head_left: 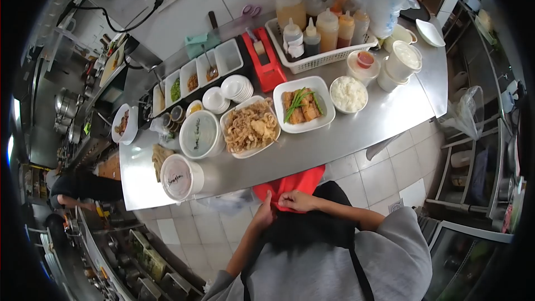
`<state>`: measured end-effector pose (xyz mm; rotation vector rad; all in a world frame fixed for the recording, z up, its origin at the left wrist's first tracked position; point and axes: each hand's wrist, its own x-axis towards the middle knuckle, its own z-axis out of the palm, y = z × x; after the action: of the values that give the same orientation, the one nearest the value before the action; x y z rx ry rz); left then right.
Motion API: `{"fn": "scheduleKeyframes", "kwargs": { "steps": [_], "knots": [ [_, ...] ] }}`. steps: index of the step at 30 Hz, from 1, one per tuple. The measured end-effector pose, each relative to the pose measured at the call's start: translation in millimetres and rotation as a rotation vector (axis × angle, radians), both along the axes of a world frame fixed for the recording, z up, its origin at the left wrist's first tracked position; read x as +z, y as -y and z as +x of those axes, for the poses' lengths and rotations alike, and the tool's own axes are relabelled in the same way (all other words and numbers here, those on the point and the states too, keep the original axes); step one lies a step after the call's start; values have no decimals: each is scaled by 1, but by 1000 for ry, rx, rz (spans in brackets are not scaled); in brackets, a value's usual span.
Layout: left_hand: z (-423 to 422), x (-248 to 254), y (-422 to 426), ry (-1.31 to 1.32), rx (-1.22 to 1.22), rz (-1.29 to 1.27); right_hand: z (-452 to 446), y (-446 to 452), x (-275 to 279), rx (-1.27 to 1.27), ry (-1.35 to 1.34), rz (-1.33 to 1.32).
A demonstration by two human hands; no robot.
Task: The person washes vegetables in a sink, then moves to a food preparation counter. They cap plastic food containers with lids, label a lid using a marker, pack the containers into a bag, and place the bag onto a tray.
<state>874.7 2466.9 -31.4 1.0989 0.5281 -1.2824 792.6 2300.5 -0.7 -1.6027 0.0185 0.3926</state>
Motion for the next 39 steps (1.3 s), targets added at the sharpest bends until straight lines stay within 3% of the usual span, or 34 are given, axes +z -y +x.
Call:
{"fn": "scheduleKeyframes", "kwargs": {
  "steps": [1,3,4,5,7,11,14,16,19,22,23,25,26,27,29,30,32,34,39],
  "knots": [
    [-5,-9,-10,-22,183,-105,-4,-2,8,74,41,1],
    [-6,-11,-35,255,298,-62,-13,-2,6,122,85,-52],
    [-4,-9,-45,400,352,-39,-18,3,14,46,-96,-24],
    [-1,20,-56,352,378,107,-22,10,-6,46,-410,24],
    [-1,43,-96,396,352,190,-45,10,-27,-187,-589,81],
    [2,65,-173,385,330,116,-22,-24,-134,-238,-336,-206],
    [0,111,-191,474,317,112,6,-31,-138,-412,-191,-284],
    [2,133,-196,516,282,132,34,-17,-151,-573,41,-269],
    [5,146,-219,580,277,98,65,15,-192,132,-98,-904],
    [7,201,-203,690,309,218,51,-3,-152,340,181,-658],
    [8,216,-205,808,180,301,44,-9,-121,322,95,-542],
    [5,218,-230,970,46,476,46,-27,9,226,-4,-267],
    [0,210,-242,973,103,465,45,-37,40,143,-24,-99],
    [-3,207,-249,978,159,453,45,-49,37,178,-76,-23],
    [4,213,-235,749,517,290,54,-59,56,180,-259,215],
    [4,205,-241,821,475,322,63,-60,78,153,-388,388],
    [1,195,-251,845,512,325,76,-62,62,269,-463,611],
    [3,196,-250,801,595,292,81,-66,56,347,-400,641],
    [1,178,-275,683,620,470,90,-93,80,475,92,230]
  ]
}}
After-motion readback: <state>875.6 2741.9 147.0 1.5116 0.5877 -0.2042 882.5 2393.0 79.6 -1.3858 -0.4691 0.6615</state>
